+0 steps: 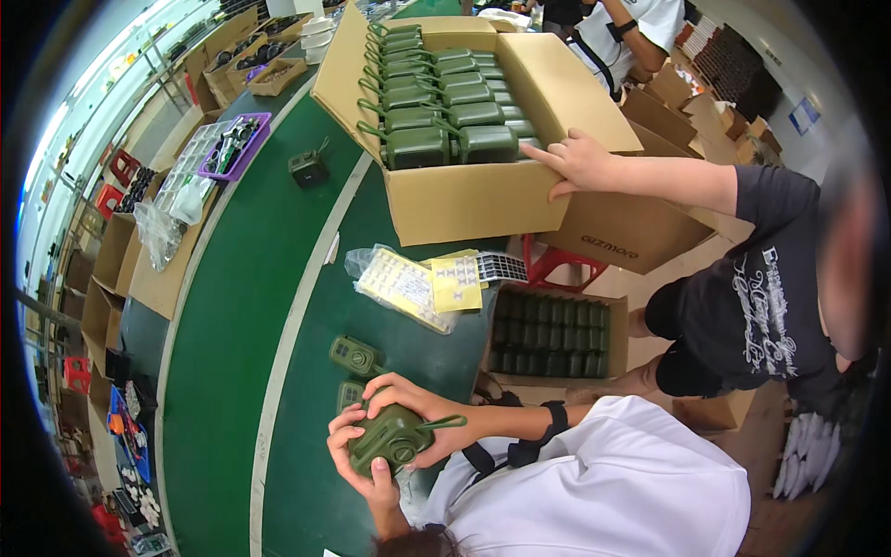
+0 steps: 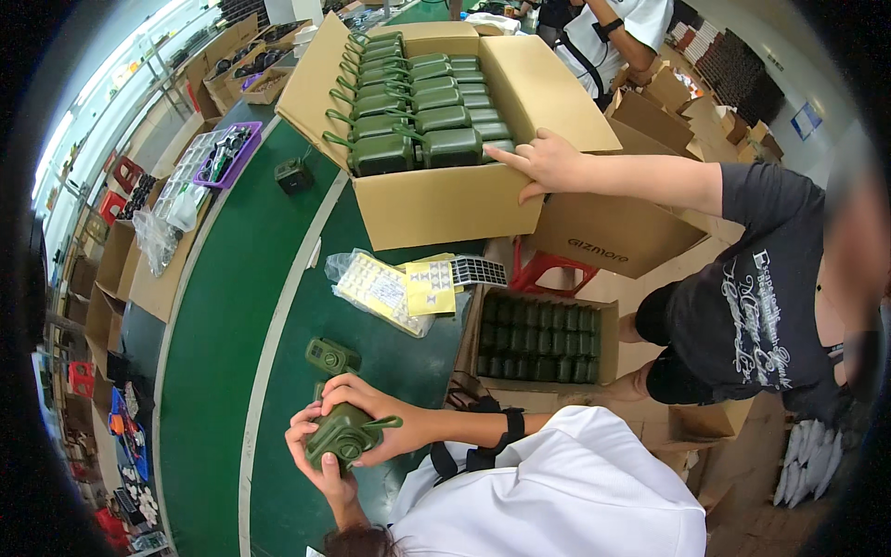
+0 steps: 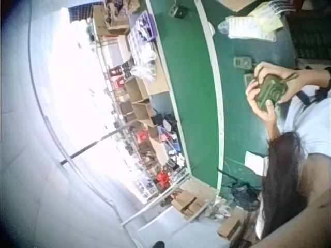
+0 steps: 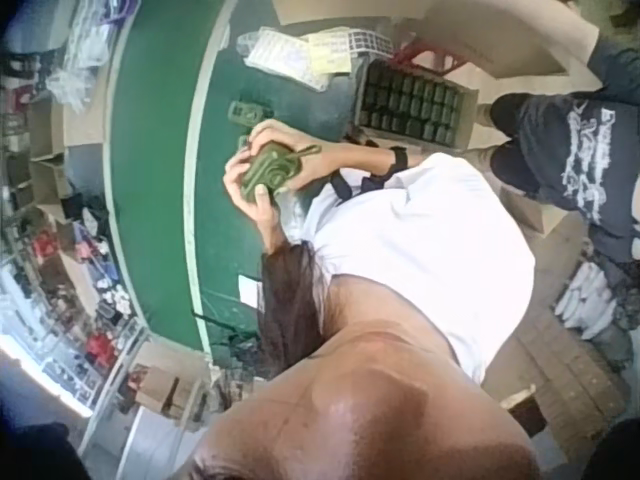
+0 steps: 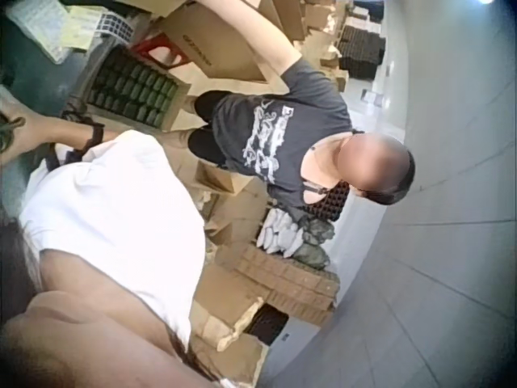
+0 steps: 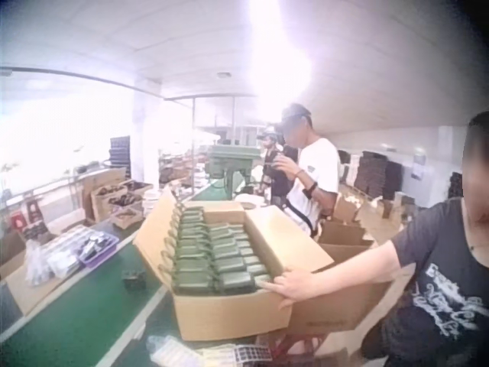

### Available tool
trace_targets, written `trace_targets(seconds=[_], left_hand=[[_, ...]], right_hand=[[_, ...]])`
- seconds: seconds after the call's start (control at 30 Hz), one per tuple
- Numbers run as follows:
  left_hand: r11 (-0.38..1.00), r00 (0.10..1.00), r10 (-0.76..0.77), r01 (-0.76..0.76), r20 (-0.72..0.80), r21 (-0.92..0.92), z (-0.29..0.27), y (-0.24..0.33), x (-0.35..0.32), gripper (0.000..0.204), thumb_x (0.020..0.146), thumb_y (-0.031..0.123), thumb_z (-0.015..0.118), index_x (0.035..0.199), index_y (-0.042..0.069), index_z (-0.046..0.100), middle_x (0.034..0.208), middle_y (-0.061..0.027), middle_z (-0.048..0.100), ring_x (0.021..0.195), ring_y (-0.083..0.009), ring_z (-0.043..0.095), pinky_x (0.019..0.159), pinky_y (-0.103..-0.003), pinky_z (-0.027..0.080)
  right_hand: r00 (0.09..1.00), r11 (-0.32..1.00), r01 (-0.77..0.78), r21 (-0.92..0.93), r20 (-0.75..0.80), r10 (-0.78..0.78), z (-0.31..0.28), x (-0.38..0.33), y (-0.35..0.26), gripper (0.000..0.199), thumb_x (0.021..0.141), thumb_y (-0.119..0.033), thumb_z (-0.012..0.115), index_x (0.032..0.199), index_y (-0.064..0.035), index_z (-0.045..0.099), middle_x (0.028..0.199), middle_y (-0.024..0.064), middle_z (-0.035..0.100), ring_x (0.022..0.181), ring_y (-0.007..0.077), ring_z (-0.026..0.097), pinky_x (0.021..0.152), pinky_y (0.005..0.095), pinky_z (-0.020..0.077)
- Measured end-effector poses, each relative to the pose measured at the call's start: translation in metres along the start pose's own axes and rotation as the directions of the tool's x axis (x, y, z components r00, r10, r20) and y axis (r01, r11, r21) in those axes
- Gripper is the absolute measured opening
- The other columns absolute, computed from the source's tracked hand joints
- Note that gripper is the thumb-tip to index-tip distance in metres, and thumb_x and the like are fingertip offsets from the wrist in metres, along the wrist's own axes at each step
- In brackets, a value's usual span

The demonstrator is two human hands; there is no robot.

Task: The recorder is inspecting and packing small green electronic devices into cardboard boxes in a warehouse setting.

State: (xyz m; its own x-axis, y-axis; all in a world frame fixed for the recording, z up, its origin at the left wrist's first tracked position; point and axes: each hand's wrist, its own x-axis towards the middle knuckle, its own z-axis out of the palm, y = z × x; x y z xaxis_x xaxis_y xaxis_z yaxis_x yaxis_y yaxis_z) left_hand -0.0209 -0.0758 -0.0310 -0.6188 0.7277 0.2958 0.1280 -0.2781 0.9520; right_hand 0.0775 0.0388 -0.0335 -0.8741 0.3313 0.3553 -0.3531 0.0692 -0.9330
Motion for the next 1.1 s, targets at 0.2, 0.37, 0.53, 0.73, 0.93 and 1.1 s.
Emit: trace_targets(seconds=[0.2, 0.37, 0.53, 0.73, 0.93, 1.1], left_hand=[[0.998, 0.999, -0.048, 0.048, -0.005, -0.032, 0.006, 0.001, -0.003, 0.043, 0.071, 0.035, 0.056, 0.096, 0.002, 0.043, 0.102, -0.0187, 0.045, 0.104, -0.0315, 0.041, 0.092, -0.044, 0.03], [0.994, 0.995, -0.094, 0.092, -0.028, -0.067, 0.009, 0.002, -0.007, 0.043, 0.069, 0.035, 0.057, 0.095, 0.002, 0.044, 0.102, -0.0182, 0.045, 0.105, -0.0306, 0.041, 0.093, -0.043, 0.03], [0.994, 0.996, -0.083, 0.082, -0.025, -0.067, 0.008, 0.004, -0.011, 0.049, 0.071, 0.04, 0.054, 0.101, 0.002, 0.043, 0.112, -0.0198, 0.042, 0.109, -0.0307, 0.04, 0.095, -0.043, 0.029], [0.771, 0.891, -0.454, 0.387, -0.012, -0.506, 0.007, 0.009, -0.014, 0.066, 0.079, 0.045, 0.042, 0.128, 0.004, 0.029, 0.129, -0.0179, 0.034, 0.119, -0.0296, 0.036, 0.099, -0.04, 0.03], [0.691, 0.857, -0.493, 0.492, 0.151, -0.53, 0.007, 0.017, 0.002, 0.078, 0.07, 0.033, 0.054, 0.134, 0.004, 0.021, 0.127, -0.0136, 0.037, 0.117, -0.0256, 0.039, 0.099, -0.036, 0.03], [0.797, 0.9, -0.416, 0.429, 0.13, -0.424, -0.006, 0.027, -0.001, 0.08, 0.067, 0.018, 0.058, 0.136, 0.009, 0.018, 0.127, -0.0129, 0.034, 0.118, -0.0249, 0.036, 0.099, -0.035, 0.028]], right_hand=[[1.0, 1.0, 0.012, -0.006, 0.019, -0.012, -0.007, -0.005, 0.002, 0.068, 0.058, -0.017, 0.074, 0.115, -0.0075, 0.039, 0.116, 0.0126, 0.031, 0.111, 0.0263, 0.034, 0.094, 0.0366, 0.0288], [1.0, 1.0, 0.015, -0.014, 0.021, -0.014, -0.009, -0.008, 0.005, 0.067, 0.058, -0.019, 0.075, 0.114, -0.0068, 0.041, 0.117, 0.0132, 0.033, 0.112, 0.0263, 0.035, 0.093, 0.0357, 0.0308], [0.998, 0.998, 0.061, -0.024, 0.023, -0.06, -0.014, -0.007, -0.002, 0.064, 0.057, -0.019, 0.075, 0.112, -0.0064, 0.043, 0.119, 0.014, 0.033, 0.112, 0.0265, 0.035, 0.093, 0.0356, 0.0314], [0.996, 0.993, 0.082, -0.082, 0.023, -0.081, -0.023, 0.0, -0.023, 0.058, 0.055, -0.013, 0.077, 0.104, -0.0092, 0.047, 0.121, 0.0145, 0.029, 0.113, 0.0315, 0.035, 0.094, 0.0396, 0.0323], [0.983, 0.894, 0.17, -0.414, 0.132, -0.126, -0.024, 0.004, -0.03, 0.072, 0.045, -0.013, 0.078, 0.11, -0.0126, 0.047, 0.131, 0.0209, 0.023, 0.12, 0.0396, 0.027, 0.096, 0.0453, 0.0297], [0.989, 0.878, 0.143, -0.457, 0.093, -0.112, -0.021, 0.006, -0.019, 0.089, 0.046, -0.011, 0.077, 0.124, -0.0153, 0.035, 0.134, 0.0222, 0.021, 0.117, 0.0408, 0.032, 0.094, 0.0438, 0.0333]])
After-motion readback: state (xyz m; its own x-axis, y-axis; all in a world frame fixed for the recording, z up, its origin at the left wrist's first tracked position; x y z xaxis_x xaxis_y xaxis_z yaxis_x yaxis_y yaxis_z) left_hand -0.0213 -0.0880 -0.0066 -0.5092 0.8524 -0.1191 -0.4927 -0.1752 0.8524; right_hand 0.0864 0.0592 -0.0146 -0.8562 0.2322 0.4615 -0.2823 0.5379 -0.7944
